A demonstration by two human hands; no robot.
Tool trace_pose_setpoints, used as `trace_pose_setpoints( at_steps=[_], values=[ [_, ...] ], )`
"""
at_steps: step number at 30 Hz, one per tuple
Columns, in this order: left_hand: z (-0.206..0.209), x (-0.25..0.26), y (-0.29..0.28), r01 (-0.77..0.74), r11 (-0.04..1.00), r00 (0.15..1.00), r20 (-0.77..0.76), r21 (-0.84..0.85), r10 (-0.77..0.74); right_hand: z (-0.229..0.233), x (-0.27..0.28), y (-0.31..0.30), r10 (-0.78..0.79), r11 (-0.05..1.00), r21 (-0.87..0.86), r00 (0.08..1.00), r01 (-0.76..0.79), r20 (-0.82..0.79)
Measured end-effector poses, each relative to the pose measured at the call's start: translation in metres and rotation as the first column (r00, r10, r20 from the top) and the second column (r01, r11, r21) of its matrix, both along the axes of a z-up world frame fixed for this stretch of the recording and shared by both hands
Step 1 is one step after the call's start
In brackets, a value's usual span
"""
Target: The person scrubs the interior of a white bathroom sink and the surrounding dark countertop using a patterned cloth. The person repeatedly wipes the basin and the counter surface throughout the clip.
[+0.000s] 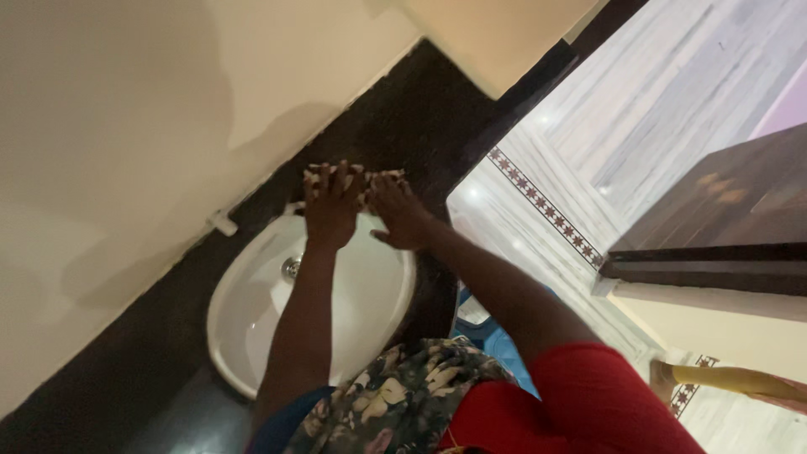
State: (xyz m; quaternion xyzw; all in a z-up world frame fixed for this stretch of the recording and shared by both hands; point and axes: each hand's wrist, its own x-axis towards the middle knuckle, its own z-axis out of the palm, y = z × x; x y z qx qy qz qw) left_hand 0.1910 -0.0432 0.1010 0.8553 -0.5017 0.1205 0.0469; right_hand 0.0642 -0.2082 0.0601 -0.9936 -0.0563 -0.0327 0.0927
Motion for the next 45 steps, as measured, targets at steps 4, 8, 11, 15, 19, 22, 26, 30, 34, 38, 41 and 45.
trace_pose_setpoints(
  at_steps=[4,8,11,15,19,22,26,30,34,38,41,45],
  values=[
    [0.010,-0.001,0.111,-0.137,0.961,0.986,0.124,0.239,0.110,-0.017,-0.008,0.084,0.049,0.995,-0.083,0.996,-0.055,-0.069],
    [0.005,-0.023,0.222,-0.342,0.812,0.937,0.234,0.473,0.258,-0.054,-0.043,0.134,-0.057,0.998,-0.037,0.857,0.045,-0.512],
    [-0.015,-0.066,0.282,-0.408,0.728,0.894,0.079,0.550,0.442,-0.075,-0.043,0.142,-0.065,0.996,-0.083,0.828,0.023,-0.556],
    [-0.037,-0.126,0.298,-0.398,0.600,0.851,0.035,0.694,0.524,-0.071,-0.045,0.141,-0.019,0.983,-0.165,0.835,-0.086,-0.549],
    [-0.052,-0.148,0.293,-0.445,0.696,0.827,-0.038,0.563,0.561,-0.059,-0.047,0.154,-0.006,0.972,-0.196,0.825,-0.127,-0.565],
    [-0.058,-0.145,0.273,-0.467,0.756,0.851,-0.001,0.459,0.526,-0.051,-0.030,0.180,0.031,0.975,-0.162,0.817,-0.152,-0.576],
    [-0.065,-0.147,0.259,-0.536,0.793,0.815,-0.067,0.289,0.576,-0.047,0.001,0.251,0.323,0.938,0.017,0.856,-0.346,-0.403],
    [-0.079,-0.145,0.248,-0.591,0.756,0.724,-0.228,0.282,0.651,-0.055,0.021,0.258,0.472,0.875,0.040,0.834,-0.482,-0.286],
    [-0.095,-0.123,0.226,-0.584,0.695,0.657,-0.258,0.419,0.708,-0.067,0.040,0.221,0.504,0.852,0.027,0.805,-0.523,-0.313],
    [-0.120,-0.132,0.164,-0.581,0.729,0.587,-0.435,0.360,0.683,-0.073,0.032,0.148,0.512,0.833,-0.015,0.782,-0.552,-0.355],
    [-0.122,-0.143,0.128,-0.518,0.773,0.600,-0.488,0.368,0.634,-0.061,0.020,0.103,0.523,0.817,-0.057,0.779,-0.574,-0.345],
    [-0.116,-0.166,0.100,-0.385,0.844,0.670,-0.515,0.374,0.534,-0.042,-0.007,0.070,0.531,0.800,-0.097,0.774,-0.592,-0.345]
  ],
)
